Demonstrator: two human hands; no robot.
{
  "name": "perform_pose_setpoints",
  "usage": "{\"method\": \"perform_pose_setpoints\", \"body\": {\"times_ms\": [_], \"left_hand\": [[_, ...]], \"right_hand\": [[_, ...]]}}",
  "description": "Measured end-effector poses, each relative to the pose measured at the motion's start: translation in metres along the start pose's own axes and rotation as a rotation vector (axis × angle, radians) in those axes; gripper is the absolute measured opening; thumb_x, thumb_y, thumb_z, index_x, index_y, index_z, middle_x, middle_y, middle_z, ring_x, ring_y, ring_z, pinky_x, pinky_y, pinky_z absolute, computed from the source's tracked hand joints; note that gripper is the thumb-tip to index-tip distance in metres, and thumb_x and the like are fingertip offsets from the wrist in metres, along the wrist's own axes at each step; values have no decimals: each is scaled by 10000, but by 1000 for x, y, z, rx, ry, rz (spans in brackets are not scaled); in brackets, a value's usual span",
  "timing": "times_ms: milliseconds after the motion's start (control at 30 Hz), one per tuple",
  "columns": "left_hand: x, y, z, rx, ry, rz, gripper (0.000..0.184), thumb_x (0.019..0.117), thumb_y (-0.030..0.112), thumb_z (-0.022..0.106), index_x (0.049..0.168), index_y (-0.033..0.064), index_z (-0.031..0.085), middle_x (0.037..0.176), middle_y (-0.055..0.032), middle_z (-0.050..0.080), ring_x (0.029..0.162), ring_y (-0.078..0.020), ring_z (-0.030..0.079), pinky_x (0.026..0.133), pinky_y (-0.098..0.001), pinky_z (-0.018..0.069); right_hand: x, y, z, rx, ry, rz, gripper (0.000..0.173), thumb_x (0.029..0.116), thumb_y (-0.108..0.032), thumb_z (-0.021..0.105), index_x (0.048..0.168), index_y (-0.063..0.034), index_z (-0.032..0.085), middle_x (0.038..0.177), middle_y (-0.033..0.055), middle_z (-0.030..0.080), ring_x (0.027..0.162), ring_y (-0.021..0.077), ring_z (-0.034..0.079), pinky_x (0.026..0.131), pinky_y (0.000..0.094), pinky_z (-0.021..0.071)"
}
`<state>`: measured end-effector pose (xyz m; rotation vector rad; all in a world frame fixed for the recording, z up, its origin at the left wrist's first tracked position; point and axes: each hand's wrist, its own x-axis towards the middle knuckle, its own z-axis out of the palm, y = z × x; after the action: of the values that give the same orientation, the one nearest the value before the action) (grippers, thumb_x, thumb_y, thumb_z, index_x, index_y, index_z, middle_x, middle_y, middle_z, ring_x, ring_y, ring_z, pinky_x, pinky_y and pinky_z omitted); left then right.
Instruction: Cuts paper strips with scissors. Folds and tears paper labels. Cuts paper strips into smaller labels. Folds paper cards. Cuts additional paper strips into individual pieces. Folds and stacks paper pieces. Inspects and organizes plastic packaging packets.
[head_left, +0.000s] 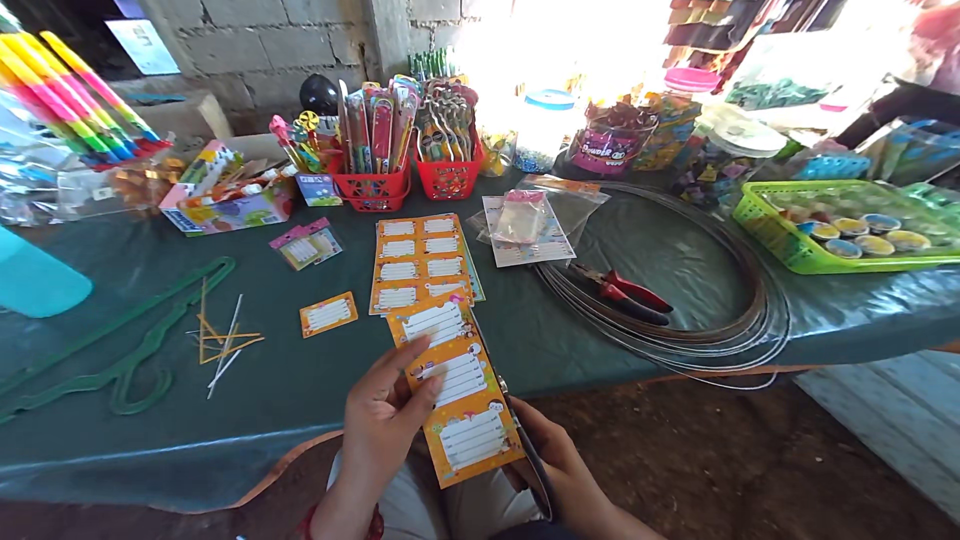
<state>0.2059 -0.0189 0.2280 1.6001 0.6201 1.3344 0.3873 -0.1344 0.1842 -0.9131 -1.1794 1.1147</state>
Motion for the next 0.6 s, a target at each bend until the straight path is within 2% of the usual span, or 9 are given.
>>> {"method": "perform_pose_setpoints", "body": {"times_ms": [133, 367, 600], "left_hand": [[-1, -1, 0, -8, -3, -6, 425, 869, 14, 730, 1288, -8, 665, 1205, -33, 694, 770, -28, 703, 673, -189, 616], [-3, -2, 3, -31, -15, -31, 428, 866, 17, 734, 1289, 2, 669, 1220, -27, 695, 794, -24, 707, 685, -188, 615], [-2, -2, 3, -32, -20, -31, 433, 870, 19, 732, 1297, -5, 662, 1222, -38, 691, 785, -38, 710, 681, -195, 618]], "right_hand": [[1, -1, 0, 3, 6, 9, 419, 981, -89, 597, 1385, -28, 500, 993, -100, 709, 695, -68, 601, 603, 131, 521], [4, 0, -2, 20, -1, -33, 450, 988, -141, 597, 1402, -14, 476, 1071, -103, 708, 757, -64, 626, 637, 135, 536], [5, 1, -2, 5, 10, -14, 438, 973, -69, 582, 1394, -5, 481, 1041, -96, 712, 726, -63, 622, 616, 135, 533]]}}
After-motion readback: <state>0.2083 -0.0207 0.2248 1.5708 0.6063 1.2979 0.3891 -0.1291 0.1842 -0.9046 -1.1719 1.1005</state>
